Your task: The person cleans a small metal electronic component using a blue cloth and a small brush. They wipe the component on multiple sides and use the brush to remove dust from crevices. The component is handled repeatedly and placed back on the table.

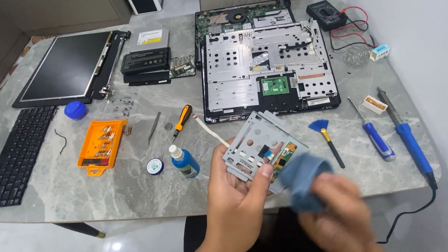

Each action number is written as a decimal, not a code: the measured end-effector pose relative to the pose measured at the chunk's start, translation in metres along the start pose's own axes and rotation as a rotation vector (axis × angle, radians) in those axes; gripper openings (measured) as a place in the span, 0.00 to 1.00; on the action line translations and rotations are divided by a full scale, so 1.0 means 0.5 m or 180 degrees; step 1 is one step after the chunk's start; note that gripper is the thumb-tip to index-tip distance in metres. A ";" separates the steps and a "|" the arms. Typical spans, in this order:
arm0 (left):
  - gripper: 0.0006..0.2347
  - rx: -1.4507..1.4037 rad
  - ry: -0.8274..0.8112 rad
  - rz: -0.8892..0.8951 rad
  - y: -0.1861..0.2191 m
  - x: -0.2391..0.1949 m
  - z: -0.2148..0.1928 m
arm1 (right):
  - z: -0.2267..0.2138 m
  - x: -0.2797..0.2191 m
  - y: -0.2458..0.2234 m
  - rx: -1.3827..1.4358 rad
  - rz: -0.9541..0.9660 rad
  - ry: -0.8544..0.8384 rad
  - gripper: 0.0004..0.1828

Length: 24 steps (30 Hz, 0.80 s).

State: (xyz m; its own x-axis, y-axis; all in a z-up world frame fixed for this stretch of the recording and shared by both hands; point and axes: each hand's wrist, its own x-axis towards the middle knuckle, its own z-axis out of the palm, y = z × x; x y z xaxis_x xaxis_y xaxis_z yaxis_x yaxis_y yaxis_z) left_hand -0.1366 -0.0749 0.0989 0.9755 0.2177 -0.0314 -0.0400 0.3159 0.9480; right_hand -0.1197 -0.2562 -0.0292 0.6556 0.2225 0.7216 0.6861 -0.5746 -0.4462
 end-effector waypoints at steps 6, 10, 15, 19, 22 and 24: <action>0.18 -0.0019 -0.0067 0.0014 -0.005 0.002 -0.001 | -0.010 0.098 -0.079 -0.0106 -0.0567 0.0605 0.14; 0.18 -0.0161 -0.0089 0.0065 -0.010 0.004 -0.004 | 0.005 -0.039 -0.023 0.0776 0.0759 -0.0369 0.23; 0.19 0.0027 -0.0112 0.0069 -0.007 -0.001 -0.003 | -0.018 0.104 -0.063 -0.0557 -0.0372 0.0584 0.03; 0.17 -0.0157 -0.0082 0.0169 -0.014 0.005 -0.008 | 0.043 -0.058 0.000 -0.0024 0.0610 0.0145 0.16; 0.17 -0.0131 -0.0025 0.0082 -0.020 0.004 -0.007 | 0.029 -0.056 0.033 -0.0465 0.0385 -0.0094 0.14; 0.18 -0.0061 -0.0064 -0.0066 -0.004 -0.003 -0.004 | 0.005 0.068 -0.020 -0.0347 -0.0498 0.0590 0.25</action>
State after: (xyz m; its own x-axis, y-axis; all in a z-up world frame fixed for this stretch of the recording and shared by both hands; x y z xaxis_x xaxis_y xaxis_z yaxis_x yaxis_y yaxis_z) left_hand -0.1383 -0.0740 0.0967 0.9803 0.1925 -0.0444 -0.0238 0.3379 0.9409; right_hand -0.1033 -0.2410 -0.0013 0.4684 0.1730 0.8664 0.7300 -0.6282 -0.2692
